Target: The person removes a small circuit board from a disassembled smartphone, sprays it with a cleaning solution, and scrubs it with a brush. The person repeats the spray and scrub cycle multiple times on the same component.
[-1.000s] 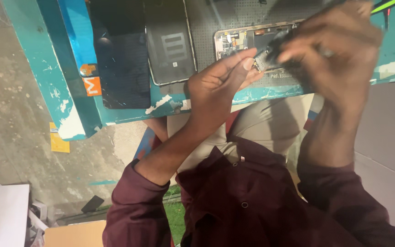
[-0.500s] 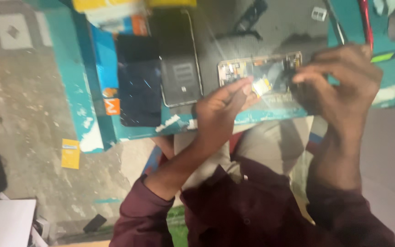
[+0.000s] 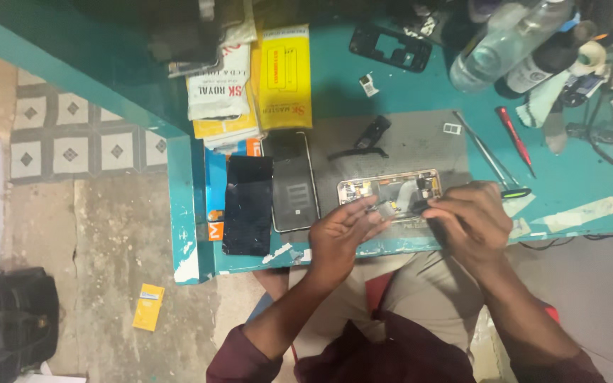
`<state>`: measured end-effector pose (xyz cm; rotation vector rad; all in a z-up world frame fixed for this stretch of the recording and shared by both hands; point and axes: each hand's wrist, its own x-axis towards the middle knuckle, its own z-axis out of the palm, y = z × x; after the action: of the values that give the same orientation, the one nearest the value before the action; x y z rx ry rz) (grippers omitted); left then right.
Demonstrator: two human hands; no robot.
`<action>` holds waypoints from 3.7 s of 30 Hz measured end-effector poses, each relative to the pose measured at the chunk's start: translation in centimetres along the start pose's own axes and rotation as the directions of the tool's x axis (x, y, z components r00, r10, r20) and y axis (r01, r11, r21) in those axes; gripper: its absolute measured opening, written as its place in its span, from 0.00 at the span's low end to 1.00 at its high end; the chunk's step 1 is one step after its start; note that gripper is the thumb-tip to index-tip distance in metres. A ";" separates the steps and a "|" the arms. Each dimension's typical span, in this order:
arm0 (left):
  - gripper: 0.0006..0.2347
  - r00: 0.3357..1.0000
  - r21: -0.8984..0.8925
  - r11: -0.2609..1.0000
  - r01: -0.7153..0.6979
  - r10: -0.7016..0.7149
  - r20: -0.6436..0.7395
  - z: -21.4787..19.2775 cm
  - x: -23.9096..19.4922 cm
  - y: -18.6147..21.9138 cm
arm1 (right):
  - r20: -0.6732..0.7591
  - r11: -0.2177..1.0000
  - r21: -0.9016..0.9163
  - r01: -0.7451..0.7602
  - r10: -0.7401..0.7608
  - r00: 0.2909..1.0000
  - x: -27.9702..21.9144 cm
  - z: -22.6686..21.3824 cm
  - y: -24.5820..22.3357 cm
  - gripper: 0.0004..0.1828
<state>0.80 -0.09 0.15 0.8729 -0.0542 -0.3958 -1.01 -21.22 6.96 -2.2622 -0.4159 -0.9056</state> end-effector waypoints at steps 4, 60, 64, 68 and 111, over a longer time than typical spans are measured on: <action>0.14 1.000 0.021 0.999 -0.027 0.028 -0.008 0.2 -0.1 0.0 | 0.029 0.999 -0.020 -0.048 0.048 0.998 -0.2 -0.3 -0.2 0.12; 0.16 0.997 0.089 0.996 0.001 -0.008 0.072 1.0 0.1 1.4 | 0.057 0.994 0.092 0.057 -0.063 0.996 0.5 -0.1 -0.1 0.14; 0.16 0.997 0.066 0.998 0.025 -0.030 0.075 0.3 0.2 1.0 | 0.202 0.996 0.079 0.037 -0.052 0.978 1.6 -0.8 -1.1 0.12; 0.15 0.996 0.070 0.997 0.009 -0.015 0.088 0.1 0.1 0.7 | 0.352 0.999 -0.004 0.045 -0.041 0.935 3.5 -1.1 -1.6 0.10; 0.14 0.989 0.195 0.980 0.048 -0.073 0.125 -0.3 -0.5 1.7 | 0.444 0.982 0.148 0.119 -0.173 0.879 2.3 0.2 2.3 0.05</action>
<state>0.92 1.28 1.31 1.0397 -0.1910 -0.5112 1.82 -22.69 7.42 -2.3462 -0.8367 -0.3923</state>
